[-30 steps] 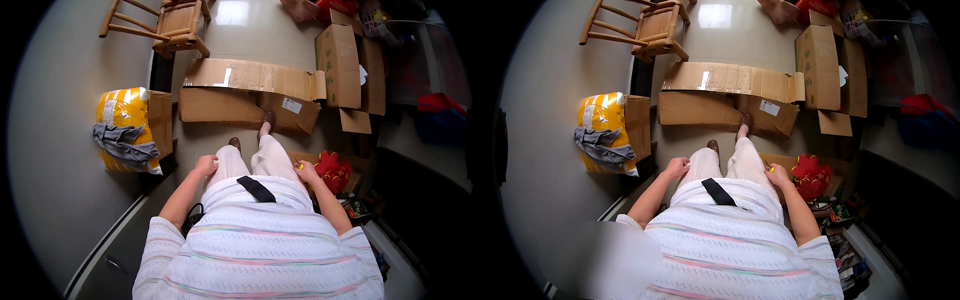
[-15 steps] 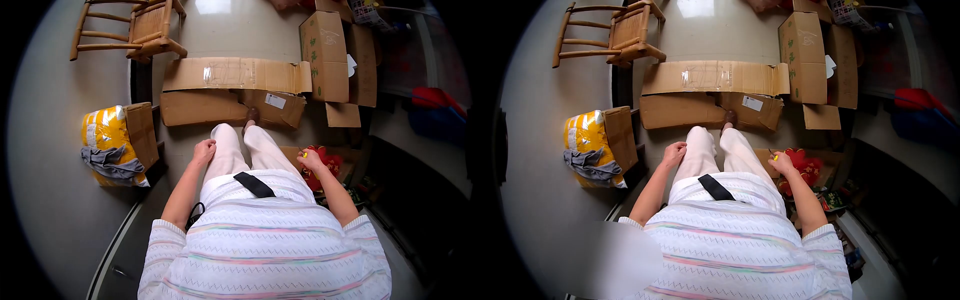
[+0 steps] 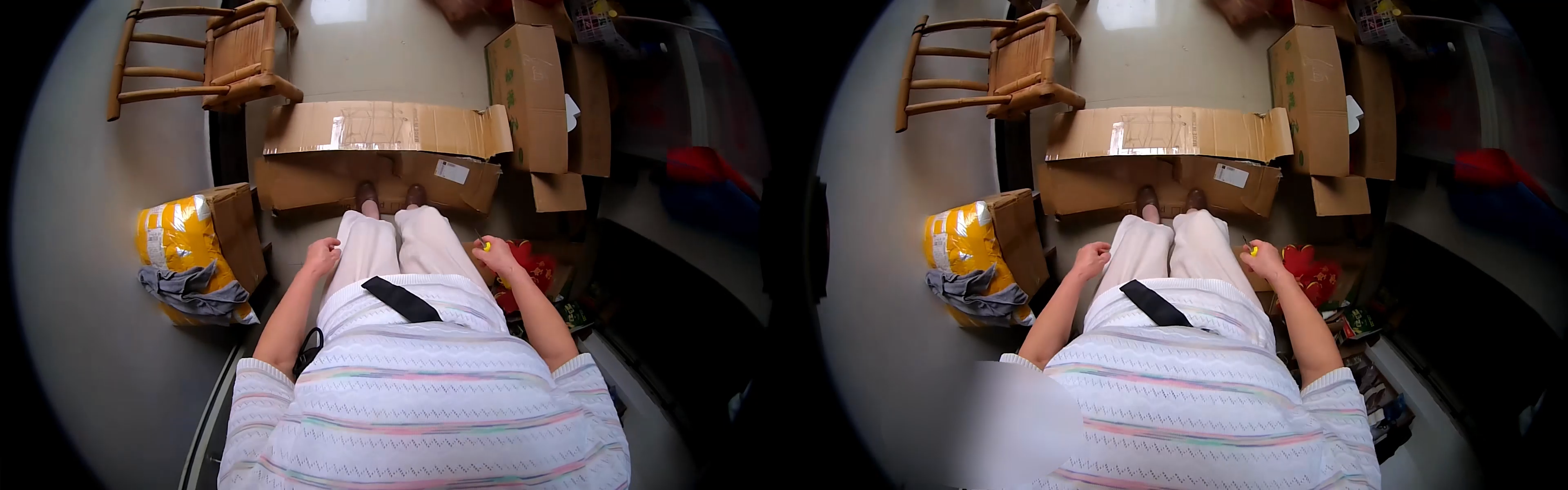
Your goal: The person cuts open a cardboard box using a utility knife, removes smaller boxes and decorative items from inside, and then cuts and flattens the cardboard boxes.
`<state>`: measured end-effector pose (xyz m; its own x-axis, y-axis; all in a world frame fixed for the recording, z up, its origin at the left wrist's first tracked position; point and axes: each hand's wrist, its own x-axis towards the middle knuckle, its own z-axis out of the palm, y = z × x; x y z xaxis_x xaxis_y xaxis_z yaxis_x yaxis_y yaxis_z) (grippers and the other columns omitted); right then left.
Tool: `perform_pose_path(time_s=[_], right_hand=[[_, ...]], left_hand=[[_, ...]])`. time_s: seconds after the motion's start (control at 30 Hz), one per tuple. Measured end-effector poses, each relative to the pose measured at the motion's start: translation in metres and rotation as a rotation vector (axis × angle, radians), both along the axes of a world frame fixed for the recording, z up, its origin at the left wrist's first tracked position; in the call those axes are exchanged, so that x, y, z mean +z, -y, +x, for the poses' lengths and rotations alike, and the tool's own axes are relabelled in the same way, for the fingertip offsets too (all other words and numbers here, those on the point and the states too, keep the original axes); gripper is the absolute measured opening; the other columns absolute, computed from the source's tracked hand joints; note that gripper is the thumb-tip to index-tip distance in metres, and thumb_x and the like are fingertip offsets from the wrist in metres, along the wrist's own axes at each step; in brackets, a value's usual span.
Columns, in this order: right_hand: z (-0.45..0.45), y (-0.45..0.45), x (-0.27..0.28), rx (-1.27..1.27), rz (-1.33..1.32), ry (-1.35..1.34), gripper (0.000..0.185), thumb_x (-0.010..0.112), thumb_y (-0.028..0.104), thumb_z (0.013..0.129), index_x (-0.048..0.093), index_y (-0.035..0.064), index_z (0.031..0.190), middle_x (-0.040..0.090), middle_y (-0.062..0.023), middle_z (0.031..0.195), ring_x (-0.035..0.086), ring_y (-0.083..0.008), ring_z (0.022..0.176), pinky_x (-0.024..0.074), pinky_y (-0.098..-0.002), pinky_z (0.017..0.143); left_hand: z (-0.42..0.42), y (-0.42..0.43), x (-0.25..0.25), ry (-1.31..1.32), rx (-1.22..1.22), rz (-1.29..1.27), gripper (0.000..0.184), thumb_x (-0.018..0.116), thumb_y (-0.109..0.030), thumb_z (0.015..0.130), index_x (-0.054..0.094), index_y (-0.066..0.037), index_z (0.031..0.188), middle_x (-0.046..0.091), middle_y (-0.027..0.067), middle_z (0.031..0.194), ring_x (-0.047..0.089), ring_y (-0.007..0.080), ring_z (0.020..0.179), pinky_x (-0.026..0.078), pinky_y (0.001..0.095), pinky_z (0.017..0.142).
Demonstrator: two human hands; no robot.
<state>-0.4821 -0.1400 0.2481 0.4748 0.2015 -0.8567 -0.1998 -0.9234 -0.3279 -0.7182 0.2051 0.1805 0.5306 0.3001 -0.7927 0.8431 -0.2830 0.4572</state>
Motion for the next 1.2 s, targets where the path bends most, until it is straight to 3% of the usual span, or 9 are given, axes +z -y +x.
perform_pose_path(time_s=[0.03, 0.17, 0.27, 0.53, 0.73, 0.97, 1.1, 1.2], right_hand=[[-0.001, 0.002, -0.003, -0.055, 0.036, -0.012, 0.032, 0.063, 0.025, 0.071, 0.061, 0.0001, 0.091, 0.064, -0.0140, 0.078, 0.064, -0.0201, 0.064, 0.0498, -0.0291, 0.058], [-0.003, 0.023, -0.019, 0.107, 0.070, 0.207, 0.033, 0.063, 0.019, 0.073, 0.058, -0.0014, 0.098, 0.062, -0.0106, 0.079, 0.062, -0.0166, 0.067, 0.0495, -0.0262, 0.061], [0.012, 0.024, 0.005, -0.099, 0.000, 0.014, 0.032, 0.063, 0.019, 0.073, 0.058, -0.0019, 0.097, 0.063, -0.0103, 0.080, 0.062, -0.0162, 0.069, 0.0494, -0.0269, 0.062], [0.065, 0.058, -0.005, -0.088, -0.008, 0.048, 0.028, 0.062, 0.016, 0.074, 0.057, -0.0004, 0.096, 0.061, -0.0077, 0.074, 0.058, -0.0132, 0.057, 0.0480, -0.0260, 0.055], [0.081, 0.052, 0.021, -0.234, 0.024, 0.096, 0.028, 0.064, 0.017, 0.071, 0.058, -0.0008, 0.093, 0.061, -0.0075, 0.071, 0.058, -0.0146, 0.053, 0.0479, -0.0264, 0.052], [0.028, 0.029, -0.002, -0.187, 0.005, -0.029, 0.025, 0.062, 0.016, 0.074, 0.056, -0.0012, 0.091, 0.060, -0.0072, 0.073, 0.059, -0.0133, 0.063, 0.0477, -0.0265, 0.052], [0.002, 0.007, -0.016, -0.007, 0.070, 0.148, 0.029, 0.062, 0.020, 0.072, 0.059, -0.0008, 0.093, 0.064, -0.0088, 0.078, 0.061, -0.0162, 0.065, 0.0482, -0.0272, 0.062], [0.015, -0.005, -0.010, -0.115, 0.120, 0.047, 0.027, 0.062, 0.016, 0.075, 0.057, -0.0018, 0.095, 0.060, -0.0063, 0.073, 0.057, -0.0115, 0.062, 0.0467, -0.0253, 0.055]], left_hand=[[-0.001, -0.006, 0.001, -0.031, -0.019, 0.010, 0.031, 0.056, -0.018, 0.071, 0.064, -0.007, 0.100, 0.064, 0.0147, 0.093, 0.061, 0.0276, 0.088, 0.047, 0.0338, 0.082], [0.002, -0.012, -0.003, -0.084, -0.088, 0.019, 0.032, 0.056, -0.018, 0.071, 0.064, -0.008, 0.100, 0.064, 0.0142, 0.095, 0.060, 0.0268, 0.090, 0.046, 0.0338, 0.084], [0.014, -0.002, -0.004, -0.081, -0.129, 0.031, 0.032, 0.056, -0.018, 0.071, 0.064, -0.008, 0.099, 0.064, 0.0147, 0.095, 0.060, 0.0270, 0.091, 0.046, 0.0339, 0.084], [0.062, 0.016, -0.009, -0.049, -0.076, 0.035, 0.031, 0.055, -0.019, 0.071, 0.065, -0.008, 0.098, 0.064, 0.0151, 0.093, 0.061, 0.0278, 0.089, 0.046, 0.0333, 0.083], [0.087, 0.028, -0.004, 0.026, -0.106, -0.012, 0.031, 0.056, -0.023, 0.072, 0.065, -0.008, 0.098, 0.064, 0.0155, 0.091, 0.061, 0.0285, 0.088, 0.046, 0.0340, 0.083], [0.035, -0.009, 0.000, -0.053, -0.071, 0.011, 0.031, 0.055, -0.019, 0.071, 0.064, -0.008, 0.099, 0.064, 0.0154, 0.094, 0.060, 0.0284, 0.091, 0.045, 0.0336, 0.085], [-0.007, -0.031, -0.002, -0.160, -0.040, 0.055, 0.032, 0.055, -0.019, 0.070, 0.065, -0.008, 0.099, 0.064, 0.0139, 0.096, 0.060, 0.0280, 0.093, 0.045, 0.0340, 0.086], [-0.022, -0.032, -0.009, -0.183, 0.001, 0.066, 0.033, 0.056, -0.021, 0.069, 0.065, -0.009, 0.099, 0.064, 0.0141, 0.096, 0.059, 0.0282, 0.094, 0.044, 0.0346, 0.087]])
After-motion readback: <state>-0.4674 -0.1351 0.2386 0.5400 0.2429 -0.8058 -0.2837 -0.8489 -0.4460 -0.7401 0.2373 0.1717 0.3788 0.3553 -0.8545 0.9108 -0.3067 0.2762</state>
